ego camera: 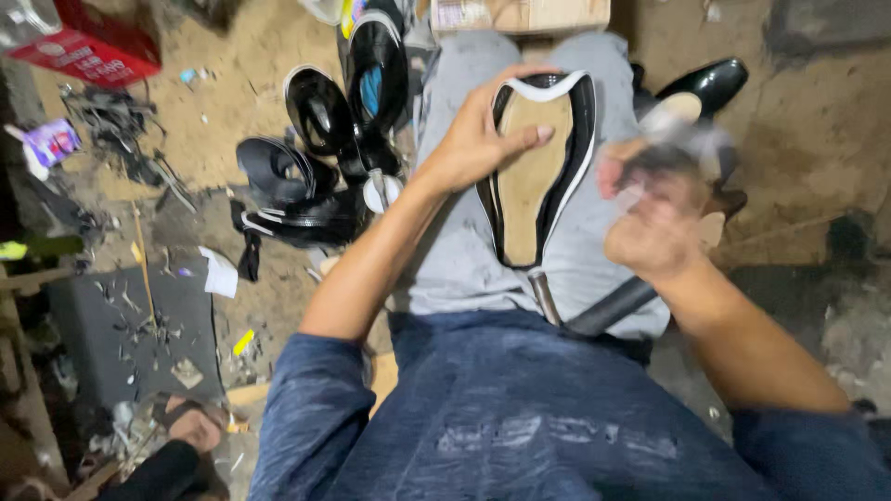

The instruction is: The person uses a curved metal tool to press and shape the sole of a black shoe, then hammers the sole edge to secure it. The person repeats this process on another shoe, adjusting the sole and hammering the edges.

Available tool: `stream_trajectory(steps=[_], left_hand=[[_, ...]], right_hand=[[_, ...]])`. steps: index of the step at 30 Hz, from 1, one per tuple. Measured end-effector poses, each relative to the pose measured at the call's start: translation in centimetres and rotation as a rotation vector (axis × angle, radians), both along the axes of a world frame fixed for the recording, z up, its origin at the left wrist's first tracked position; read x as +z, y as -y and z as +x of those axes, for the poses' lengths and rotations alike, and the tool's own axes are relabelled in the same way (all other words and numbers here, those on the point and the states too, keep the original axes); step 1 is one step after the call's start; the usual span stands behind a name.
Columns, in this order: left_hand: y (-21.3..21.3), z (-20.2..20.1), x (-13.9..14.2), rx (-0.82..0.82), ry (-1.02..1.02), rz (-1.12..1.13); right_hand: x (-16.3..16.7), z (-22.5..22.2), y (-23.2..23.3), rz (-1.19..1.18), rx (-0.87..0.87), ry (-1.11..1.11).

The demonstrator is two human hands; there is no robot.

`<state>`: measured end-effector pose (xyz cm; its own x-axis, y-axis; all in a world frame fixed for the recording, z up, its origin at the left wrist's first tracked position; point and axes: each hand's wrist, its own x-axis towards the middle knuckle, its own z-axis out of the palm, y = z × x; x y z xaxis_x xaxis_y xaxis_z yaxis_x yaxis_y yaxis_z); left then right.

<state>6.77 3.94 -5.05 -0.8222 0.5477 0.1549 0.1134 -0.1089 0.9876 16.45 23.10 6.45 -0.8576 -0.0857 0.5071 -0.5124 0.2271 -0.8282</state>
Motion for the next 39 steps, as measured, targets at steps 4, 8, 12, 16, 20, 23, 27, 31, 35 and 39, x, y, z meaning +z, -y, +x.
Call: stream_trajectory(steps=[4, 8, 12, 16, 20, 23, 27, 31, 35, 39], left_hand=[[0.4, -0.3, 0.1, -0.004, -0.063, -0.002], [-0.1, 1.0, 0.4, 0.041, 0.065, 0.012], [-0.4, 3.0, 1.8, 0.167, 0.033, -0.030], [1.6, 3.8, 6.2, 0.178, 0.002, 0.002], [1.4, 3.6, 11.1, 0.087, 0.221, 0.555], [-0.8, 3.4, 12.4, 0.150, 0.119, 0.644], [-1.3, 4.0, 11.1, 0.518, -0.041, 0.347], [-2.4, 5.4, 7.5, 0.400, 0.340, 0.359], [-2.0, 3.8, 3.4, 0.249, 0.322, 0.596], [0.0, 2.2, -0.6, 0.199, 0.581, 0.795]], right_hand=[[-3.7, 0.2, -2.0, 0.713, -0.063, 0.633], [-5.5, 4.3, -3.0, 0.604, 0.388, 0.756], [-6.0, 7.6, -3.6, 0.465, 0.415, 0.691], [-8.2, 7.1, -5.2, -0.043, -0.255, 0.535], [-11.3, 6.4, -4.5, -0.765, -0.184, 0.681], [-11.7, 7.0, -3.2, -1.392, -0.078, 1.011], [-8.4, 7.6, -2.6, -1.090, -0.083, 0.595], [-3.5, 7.8, -2.0, -0.219, -0.369, 0.413], [-0.8, 7.0, -0.3, -0.334, -0.111, 0.330], [-0.9, 5.9, 1.3, -0.387, 0.012, 0.351]])
